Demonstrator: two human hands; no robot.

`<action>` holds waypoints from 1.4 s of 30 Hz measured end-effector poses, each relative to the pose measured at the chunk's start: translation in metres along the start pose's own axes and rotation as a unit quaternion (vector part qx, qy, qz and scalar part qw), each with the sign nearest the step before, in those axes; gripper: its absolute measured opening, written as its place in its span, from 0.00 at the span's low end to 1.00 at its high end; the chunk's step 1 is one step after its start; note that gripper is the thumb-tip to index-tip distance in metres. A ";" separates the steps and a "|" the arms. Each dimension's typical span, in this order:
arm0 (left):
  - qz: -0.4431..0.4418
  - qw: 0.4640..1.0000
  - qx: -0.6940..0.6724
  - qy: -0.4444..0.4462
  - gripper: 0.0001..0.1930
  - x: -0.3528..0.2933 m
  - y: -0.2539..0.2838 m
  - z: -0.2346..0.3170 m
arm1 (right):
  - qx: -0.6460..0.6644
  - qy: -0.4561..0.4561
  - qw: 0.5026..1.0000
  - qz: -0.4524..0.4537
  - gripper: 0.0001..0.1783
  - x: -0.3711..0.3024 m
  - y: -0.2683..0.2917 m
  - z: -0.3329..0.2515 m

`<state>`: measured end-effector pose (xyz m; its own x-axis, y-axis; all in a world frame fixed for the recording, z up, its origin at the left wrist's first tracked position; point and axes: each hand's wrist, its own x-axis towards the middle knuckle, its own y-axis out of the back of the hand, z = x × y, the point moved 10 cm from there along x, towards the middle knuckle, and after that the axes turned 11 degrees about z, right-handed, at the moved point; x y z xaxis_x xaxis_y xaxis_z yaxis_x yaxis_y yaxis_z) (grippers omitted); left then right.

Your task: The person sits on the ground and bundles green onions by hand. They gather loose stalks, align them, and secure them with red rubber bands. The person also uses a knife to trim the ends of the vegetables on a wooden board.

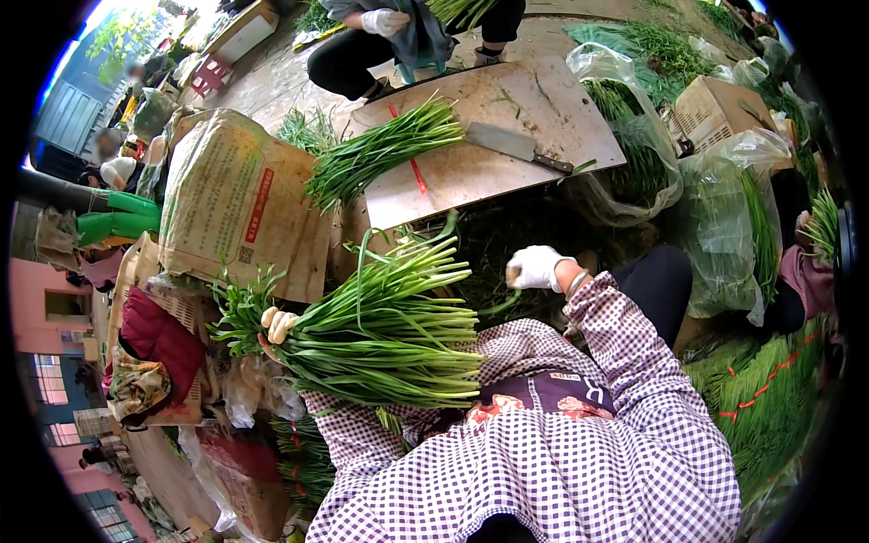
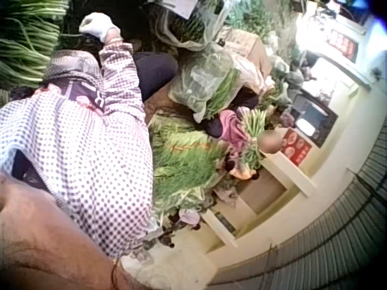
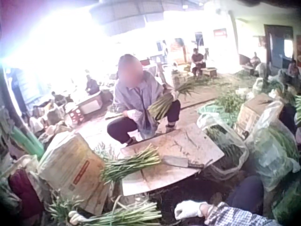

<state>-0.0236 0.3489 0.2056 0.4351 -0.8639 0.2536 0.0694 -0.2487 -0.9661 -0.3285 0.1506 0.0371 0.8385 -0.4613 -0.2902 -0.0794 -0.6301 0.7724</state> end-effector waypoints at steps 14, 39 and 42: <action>0.016 1.000 0.014 0.002 0.09 0.006 0.001 -0.006 | 0.550 -0.016 0.815 0.180 0.09 0.065 0.038 -0.050; 0.034 0.998 -0.044 0.012 0.09 -0.004 0.025 0.015 | 0.519 -0.092 0.848 0.063 0.17 0.006 -0.015 -0.071; 0.038 0.998 -0.056 0.017 0.09 -0.002 0.024 0.010 | 0.555 -0.004 0.830 0.050 0.17 0.020 -0.023 -0.098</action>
<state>-0.0134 0.3489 0.1817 0.4050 -0.8956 0.1840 -0.0631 -0.2281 -0.9716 -0.2572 0.2168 0.0689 0.7940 -0.5477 -0.2638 -0.6008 -0.7732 -0.2031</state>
